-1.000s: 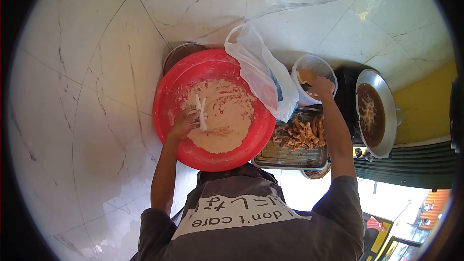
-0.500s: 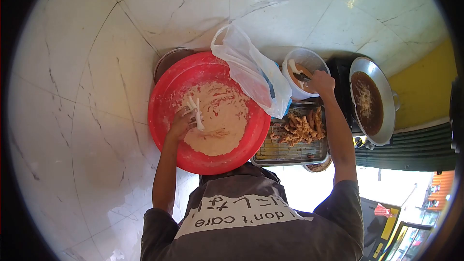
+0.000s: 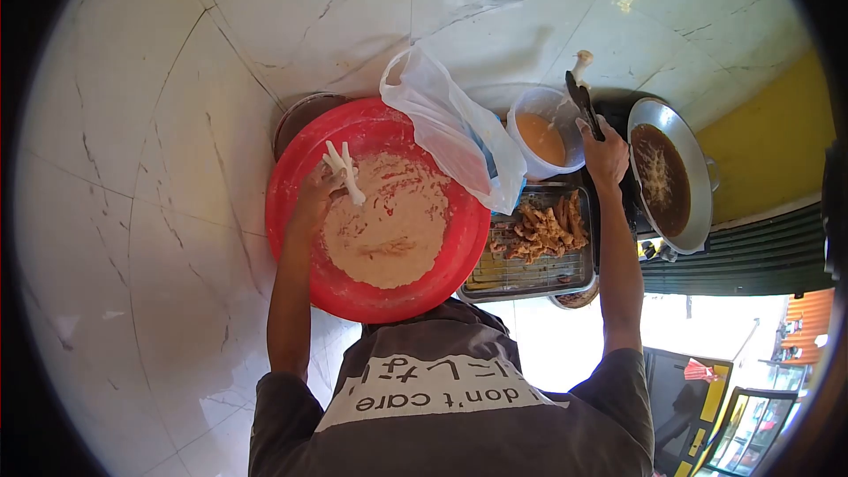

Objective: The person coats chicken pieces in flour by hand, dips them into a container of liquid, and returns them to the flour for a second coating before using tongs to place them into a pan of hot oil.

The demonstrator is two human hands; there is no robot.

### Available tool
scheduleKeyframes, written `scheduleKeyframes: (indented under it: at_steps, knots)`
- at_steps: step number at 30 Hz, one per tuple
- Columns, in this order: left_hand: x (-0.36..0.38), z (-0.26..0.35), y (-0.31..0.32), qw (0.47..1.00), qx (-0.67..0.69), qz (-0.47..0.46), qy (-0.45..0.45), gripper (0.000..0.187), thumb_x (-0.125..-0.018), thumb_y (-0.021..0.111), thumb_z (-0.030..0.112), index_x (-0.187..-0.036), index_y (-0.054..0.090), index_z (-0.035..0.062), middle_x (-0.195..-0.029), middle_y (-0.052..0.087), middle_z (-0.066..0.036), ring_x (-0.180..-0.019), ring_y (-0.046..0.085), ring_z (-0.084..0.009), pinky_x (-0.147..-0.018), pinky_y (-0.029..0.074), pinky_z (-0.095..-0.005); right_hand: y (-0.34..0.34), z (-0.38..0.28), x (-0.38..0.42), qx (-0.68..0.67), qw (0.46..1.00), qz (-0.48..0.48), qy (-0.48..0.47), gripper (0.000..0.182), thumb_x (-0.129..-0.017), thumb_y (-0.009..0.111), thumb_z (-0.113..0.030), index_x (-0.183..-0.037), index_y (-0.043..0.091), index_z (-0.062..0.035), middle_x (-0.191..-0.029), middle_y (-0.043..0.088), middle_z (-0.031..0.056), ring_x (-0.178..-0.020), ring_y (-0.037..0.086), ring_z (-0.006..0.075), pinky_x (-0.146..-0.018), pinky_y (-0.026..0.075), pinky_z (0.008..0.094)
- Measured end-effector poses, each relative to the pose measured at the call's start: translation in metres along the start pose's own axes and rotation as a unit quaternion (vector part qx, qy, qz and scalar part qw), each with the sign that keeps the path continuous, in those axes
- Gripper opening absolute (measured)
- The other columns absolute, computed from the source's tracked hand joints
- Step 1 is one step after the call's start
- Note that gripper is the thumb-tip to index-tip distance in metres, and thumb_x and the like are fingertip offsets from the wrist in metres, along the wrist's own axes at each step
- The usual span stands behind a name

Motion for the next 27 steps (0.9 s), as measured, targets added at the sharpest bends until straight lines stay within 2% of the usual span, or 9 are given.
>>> scheduleKeyframes:
  at_steps: [2,4,6,10,12,15,17,20,27]
  knots:
    - [0.002,-0.006,-0.005,1.0,0.01,0.001,-0.029,0.04,-0.086,0.057,0.014,-0.121,0.042,0.0009,-0.103,0.057,-0.01,-0.095,0.058,-0.0197,-0.082,0.048,-0.0344,-0.002,0.0,0.001,-0.024,0.999,0.024,0.009,0.048,-0.073,0.062,-0.046,-0.108,0.063,-0.0121,-0.095,0.064,0.0171,-0.09,0.061,0.0355,-0.078,0.048,0.0424]
    - [-0.001,-0.025,-0.018,0.998,0.019,0.003,-0.059,0.037,-0.086,0.057,0.012,-0.119,0.044,0.0013,-0.102,0.057,-0.009,-0.094,0.058,-0.0186,-0.081,0.049,-0.0336,0.004,0.001,0.004,0.086,0.986,-0.135,0.043,0.049,-0.074,0.061,-0.046,-0.108,0.063,-0.0116,-0.095,0.064,0.0171,-0.09,0.061,0.0353,-0.078,0.048,0.0425]
    - [-0.007,-0.048,-0.034,0.932,-0.363,0.018,0.015,0.033,-0.085,0.057,0.009,-0.116,0.048,0.0022,-0.1,0.057,-0.007,-0.092,0.057,-0.0156,-0.077,0.05,-0.033,0.012,0.002,0.01,0.137,0.976,-0.167,0.025,0.049,-0.074,0.061,-0.046,-0.108,0.063,-0.012,-0.095,0.064,0.0172,-0.091,0.061,0.0351,-0.079,0.048,0.0423]
    - [0.0,-0.058,-0.038,0.937,-0.349,0.014,-0.013,0.029,-0.084,0.059,0.008,-0.112,0.05,0.0022,-0.099,0.058,-0.006,-0.089,0.056,-0.0132,-0.075,0.05,-0.0327,0.009,-0.004,0.017,0.114,0.982,-0.144,0.036,0.048,-0.074,0.061,-0.045,-0.108,0.063,-0.0125,-0.095,0.064,0.0174,-0.091,0.061,0.0349,-0.08,0.047,0.042]
    - [0.006,-0.039,-0.026,0.992,-0.099,0.044,-0.065,0.029,-0.084,0.058,0.009,-0.111,0.05,0.0028,-0.098,0.058,-0.006,-0.088,0.057,-0.0129,-0.076,0.05,-0.0325,0.009,-0.004,0.015,0.069,0.991,-0.108,0.048,0.047,-0.073,0.061,-0.045,-0.109,0.063,-0.0131,-0.095,0.064,0.0174,-0.091,0.061,0.0349,-0.08,0.047,0.0418]
    - [0.013,-0.015,-0.017,0.994,0.08,0.01,-0.079,0.03,-0.084,0.059,0.01,-0.112,0.05,0.0026,-0.098,0.058,-0.006,-0.088,0.057,-0.0136,-0.076,0.051,-0.0319,0.006,-0.004,0.012,-0.009,0.998,-0.036,0.051,0.047,-0.073,0.061,-0.044,-0.109,0.063,-0.0139,-0.095,0.064,0.0175,-0.091,0.061,0.0352,-0.08,0.047,0.0421]
    - [0.01,-0.021,-0.023,0.997,0.005,0.023,-0.079,0.031,-0.084,0.06,0.011,-0.113,0.049,0.0023,-0.098,0.058,-0.006,-0.089,0.057,-0.0141,-0.076,0.051,-0.0317,0.004,-0.006,0.012,-0.046,0.998,-0.004,0.041,0.047,-0.074,0.061,-0.045,-0.11,0.062,-0.0142,-0.095,0.064,0.0175,-0.091,0.06,0.0355,-0.08,0.047,0.0425]
    - [0.004,-0.056,-0.038,0.99,-0.118,0.033,-0.066,0.032,-0.084,0.061,0.012,-0.112,0.05,0.0015,-0.099,0.058,-0.006,-0.09,0.058,-0.0149,-0.074,0.052,-0.0306,0.009,-0.006,0.019,0.13,0.979,-0.154,0.03,0.046,-0.075,0.061,-0.045,-0.11,0.062,-0.0145,-0.096,0.064,0.0172,-0.091,0.06,0.0358,-0.079,0.047,0.0435]
    - [0.018,-0.04,-0.032,0.98,-0.176,0.053,-0.07,0.023,-0.083,0.061,0.01,-0.103,0.054,0.0,-0.09,0.061,-0.007,-0.086,0.059,-0.0153,-0.069,0.049,-0.0283,0.016,0.002,0.022,0.034,0.998,-0.044,-0.003,0.047,-0.075,0.061,-0.042,-0.11,0.061,-0.0097,-0.095,0.064,0.0163,-0.09,0.061,0.0351,-0.077,0.048,0.0425]
Point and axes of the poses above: each hand's wrist, its own x-axis away from the middle knuckle, its own y-axis out of the palm, z = x × y, the point moved 3 cm from there along -x, towards the middle knuckle
